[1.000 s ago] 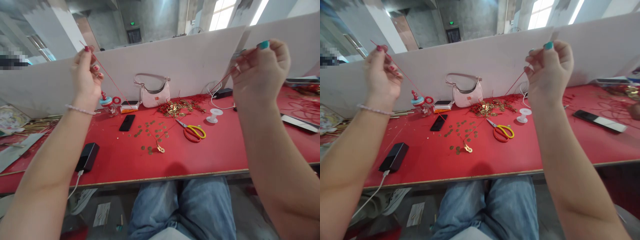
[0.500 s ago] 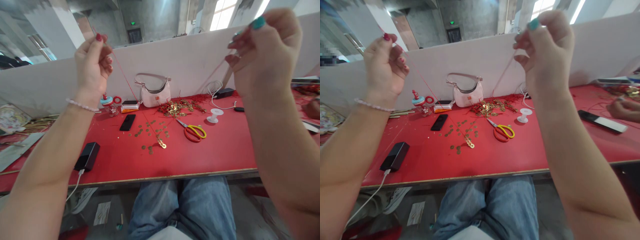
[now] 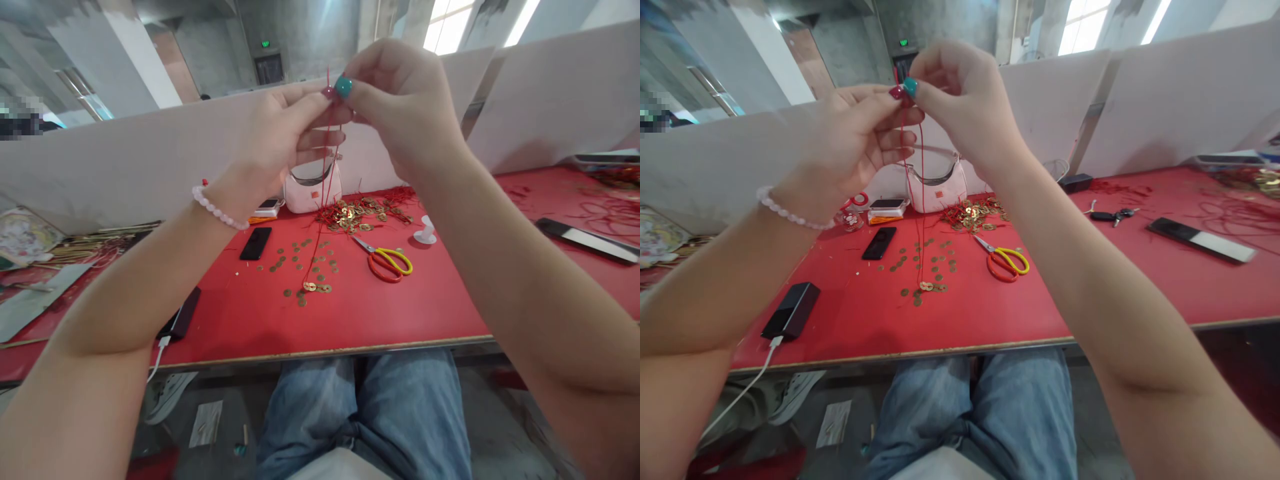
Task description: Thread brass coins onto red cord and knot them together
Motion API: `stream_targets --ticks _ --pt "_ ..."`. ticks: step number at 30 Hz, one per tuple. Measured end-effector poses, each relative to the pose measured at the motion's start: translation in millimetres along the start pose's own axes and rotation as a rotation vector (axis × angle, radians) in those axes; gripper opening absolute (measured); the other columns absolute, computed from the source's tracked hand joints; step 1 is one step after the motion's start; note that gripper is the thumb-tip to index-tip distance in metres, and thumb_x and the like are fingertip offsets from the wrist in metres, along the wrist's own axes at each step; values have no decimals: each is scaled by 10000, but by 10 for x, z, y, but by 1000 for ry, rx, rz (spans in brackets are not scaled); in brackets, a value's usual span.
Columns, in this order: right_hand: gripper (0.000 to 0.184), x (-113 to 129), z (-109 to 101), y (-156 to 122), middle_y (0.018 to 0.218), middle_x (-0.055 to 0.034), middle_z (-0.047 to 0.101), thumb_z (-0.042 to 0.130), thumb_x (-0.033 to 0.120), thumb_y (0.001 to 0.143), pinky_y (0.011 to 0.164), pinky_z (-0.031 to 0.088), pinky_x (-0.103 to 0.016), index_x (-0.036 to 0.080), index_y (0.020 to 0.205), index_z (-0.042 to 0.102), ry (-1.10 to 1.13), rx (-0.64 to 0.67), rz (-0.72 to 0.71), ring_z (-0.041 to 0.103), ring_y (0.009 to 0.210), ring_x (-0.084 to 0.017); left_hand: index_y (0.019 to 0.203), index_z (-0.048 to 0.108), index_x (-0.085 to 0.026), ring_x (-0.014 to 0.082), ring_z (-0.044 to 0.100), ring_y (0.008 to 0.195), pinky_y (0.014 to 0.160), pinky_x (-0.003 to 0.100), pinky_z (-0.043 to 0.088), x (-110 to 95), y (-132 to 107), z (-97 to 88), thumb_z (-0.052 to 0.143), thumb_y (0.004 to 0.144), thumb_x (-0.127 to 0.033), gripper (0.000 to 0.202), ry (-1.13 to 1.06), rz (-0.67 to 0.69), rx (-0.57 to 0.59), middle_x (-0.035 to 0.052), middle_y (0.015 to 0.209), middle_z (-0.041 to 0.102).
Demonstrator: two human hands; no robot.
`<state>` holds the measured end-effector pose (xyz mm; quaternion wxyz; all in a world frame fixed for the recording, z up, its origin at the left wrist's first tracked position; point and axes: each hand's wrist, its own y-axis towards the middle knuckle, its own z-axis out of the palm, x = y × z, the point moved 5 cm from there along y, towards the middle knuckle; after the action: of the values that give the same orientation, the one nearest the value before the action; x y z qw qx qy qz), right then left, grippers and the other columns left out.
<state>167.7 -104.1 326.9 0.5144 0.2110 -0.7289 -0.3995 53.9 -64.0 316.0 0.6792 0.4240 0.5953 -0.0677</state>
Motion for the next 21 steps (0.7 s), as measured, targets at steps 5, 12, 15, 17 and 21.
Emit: stream_targets --ticks 5,12,15,17,21 --pt "77 -143 89 -117 751 30 589 526 225 826 601 474 -226 170 878 542 140 87 206 619 723 -86 817 629 -134 35 457 529 459 182 388 100 44 -65 533 835 -196 116 78 -9 -72 32 789 598" --pt "135 -320 128 -198 615 18 520 653 209 733 485 430 -227 225 626 572 369 193 455 457 510 -64 778 600 -211 143 507 660 483 281 313 221 137 -211 545 833 -261 92 136 -42 -102 45 808 577" --pt "162 -334 73 -201 590 21 512 615 142 754 460 398 -217 219 618 577 321 176 460 410 482 -53 758 597 -197 100 426 572 457 269 240 238 127 -275 501 852 -182 135 62 -82 -98 33 752 529" --pt "145 -314 31 -206 608 24 529 582 108 774 466 398 -211 211 672 587 318 173 468 420 488 -48 749 602 -192 73 347 513 434 260 184 232 110 -338 484 851 -130 168 6 -119 -122 18 704 491" --pt "218 -222 -93 -219 668 38 571 502 5 783 518 430 -173 185 829 615 391 212 469 469 538 -21 786 573 -160 40 250 463 403 235 138 166 73 -529 442 844 -33 192 -170 -185 -215 -19 612 424"
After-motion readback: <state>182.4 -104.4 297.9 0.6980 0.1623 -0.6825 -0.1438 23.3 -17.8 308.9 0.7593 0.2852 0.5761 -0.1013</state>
